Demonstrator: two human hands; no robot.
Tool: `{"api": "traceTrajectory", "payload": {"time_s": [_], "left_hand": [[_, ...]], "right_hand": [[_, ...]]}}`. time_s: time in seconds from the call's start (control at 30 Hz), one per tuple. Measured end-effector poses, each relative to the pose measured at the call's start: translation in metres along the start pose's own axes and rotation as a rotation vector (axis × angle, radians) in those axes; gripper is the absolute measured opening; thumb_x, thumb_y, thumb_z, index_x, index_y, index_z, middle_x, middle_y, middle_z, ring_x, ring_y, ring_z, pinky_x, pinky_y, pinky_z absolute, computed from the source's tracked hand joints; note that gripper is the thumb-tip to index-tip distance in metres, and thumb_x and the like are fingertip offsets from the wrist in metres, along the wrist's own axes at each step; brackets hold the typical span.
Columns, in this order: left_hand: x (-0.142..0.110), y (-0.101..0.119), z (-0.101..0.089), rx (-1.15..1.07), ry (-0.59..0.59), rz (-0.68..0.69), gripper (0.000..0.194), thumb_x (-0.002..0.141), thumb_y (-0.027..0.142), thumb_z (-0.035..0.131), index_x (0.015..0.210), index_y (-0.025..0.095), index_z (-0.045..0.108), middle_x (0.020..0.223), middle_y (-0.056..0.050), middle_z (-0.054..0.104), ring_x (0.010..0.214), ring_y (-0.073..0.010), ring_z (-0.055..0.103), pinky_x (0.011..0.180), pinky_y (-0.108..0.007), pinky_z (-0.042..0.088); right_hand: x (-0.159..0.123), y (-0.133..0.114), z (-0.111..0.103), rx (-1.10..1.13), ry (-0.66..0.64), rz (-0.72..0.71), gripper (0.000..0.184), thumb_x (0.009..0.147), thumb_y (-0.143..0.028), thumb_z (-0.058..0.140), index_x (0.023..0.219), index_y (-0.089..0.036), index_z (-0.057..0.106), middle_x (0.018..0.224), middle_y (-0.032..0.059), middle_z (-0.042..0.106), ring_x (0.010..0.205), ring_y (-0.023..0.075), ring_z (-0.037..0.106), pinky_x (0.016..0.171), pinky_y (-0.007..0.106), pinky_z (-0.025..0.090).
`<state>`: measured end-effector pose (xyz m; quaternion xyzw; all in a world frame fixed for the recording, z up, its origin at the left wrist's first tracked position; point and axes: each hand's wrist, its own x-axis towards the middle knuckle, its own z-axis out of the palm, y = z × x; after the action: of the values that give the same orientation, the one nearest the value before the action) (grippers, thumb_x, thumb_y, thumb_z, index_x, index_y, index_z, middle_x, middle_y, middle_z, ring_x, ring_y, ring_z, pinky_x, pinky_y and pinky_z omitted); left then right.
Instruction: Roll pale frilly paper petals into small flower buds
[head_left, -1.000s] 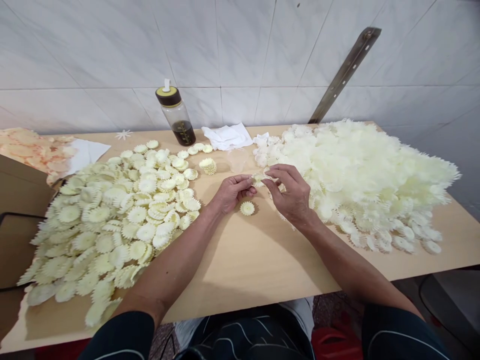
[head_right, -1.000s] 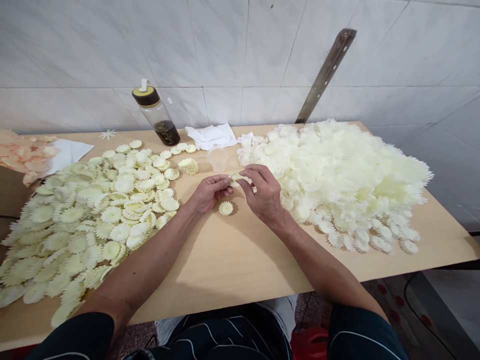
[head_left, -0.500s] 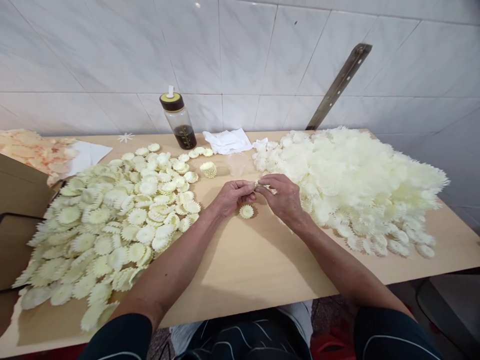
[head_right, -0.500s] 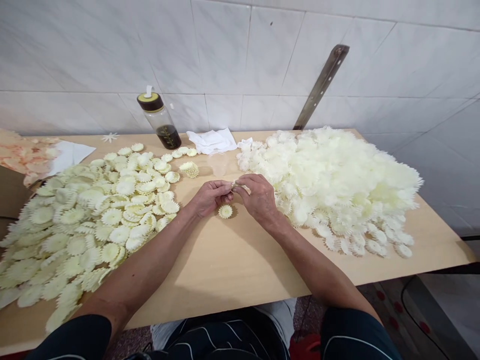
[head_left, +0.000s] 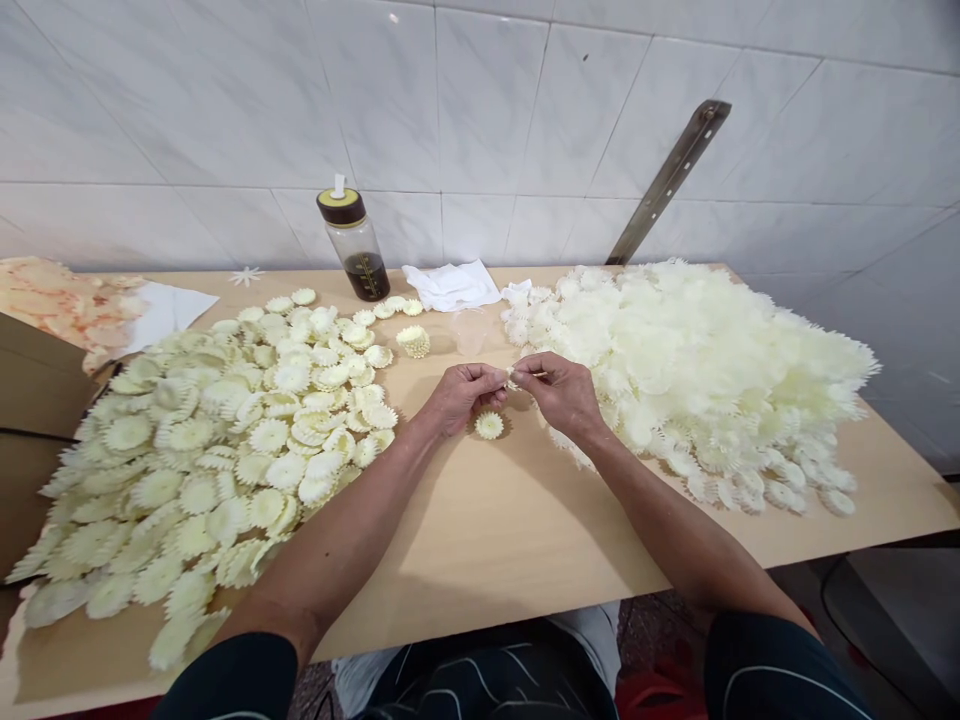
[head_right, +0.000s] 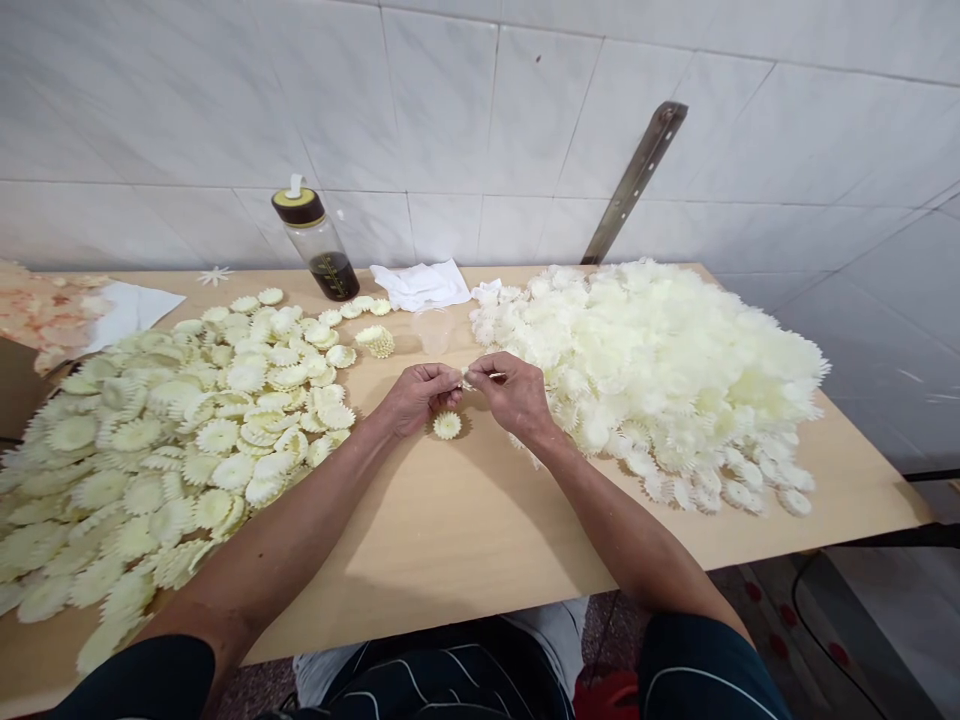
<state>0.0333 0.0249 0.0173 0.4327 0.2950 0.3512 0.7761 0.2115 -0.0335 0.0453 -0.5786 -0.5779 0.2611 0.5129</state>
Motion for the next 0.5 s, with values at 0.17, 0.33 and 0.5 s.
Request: {"api": "traceTrajectory", "payload": {"time_s": [0.17,0.33,0.5], "left_hand": [[0.001,-0.003,-0.001,0.006,0.015,0.034,0.044,0.067,0.047,0.095,0.078,0.011,0.072,0.069,-0.005,0.069,0.057,-0.0097,0.059,0.060,-0.025,0.046],[0.001,-0.003,0.002,0.004,0.010,0.063,0.045,0.067,0.048,0.095,0.079,0.012,0.071,0.067,-0.004,0.068,0.055,-0.0090,0.057,0.059,-0.024,0.045],[0.001,-0.003,0.009,-0.034,0.053,0.162,0.048,0.066,0.051,0.095,0.079,0.012,0.071,0.067,-0.005,0.070,0.059,-0.0106,0.061,0.063,-0.024,0.049]], "right_hand": [[-0.002,-0.002,0.002,-0.117,0.037,-0.031,0.017,0.089,-0.038,0.071,0.086,-0.022,0.077,0.085,0.0035,0.078,0.079,0.0210,0.072,0.075,0.035,0.059],[-0.003,-0.003,0.008,-0.010,0.028,0.124,0.025,0.091,-0.046,0.069,0.088,-0.021,0.073,0.076,0.0013,0.073,0.073,0.0212,0.074,0.072,0.035,0.060],[0.012,0.003,-0.009,0.199,0.147,0.160,0.035,0.088,-0.054,0.075,0.084,-0.020,0.069,0.077,0.0004,0.069,0.075,0.0197,0.073,0.077,0.039,0.066]]}}
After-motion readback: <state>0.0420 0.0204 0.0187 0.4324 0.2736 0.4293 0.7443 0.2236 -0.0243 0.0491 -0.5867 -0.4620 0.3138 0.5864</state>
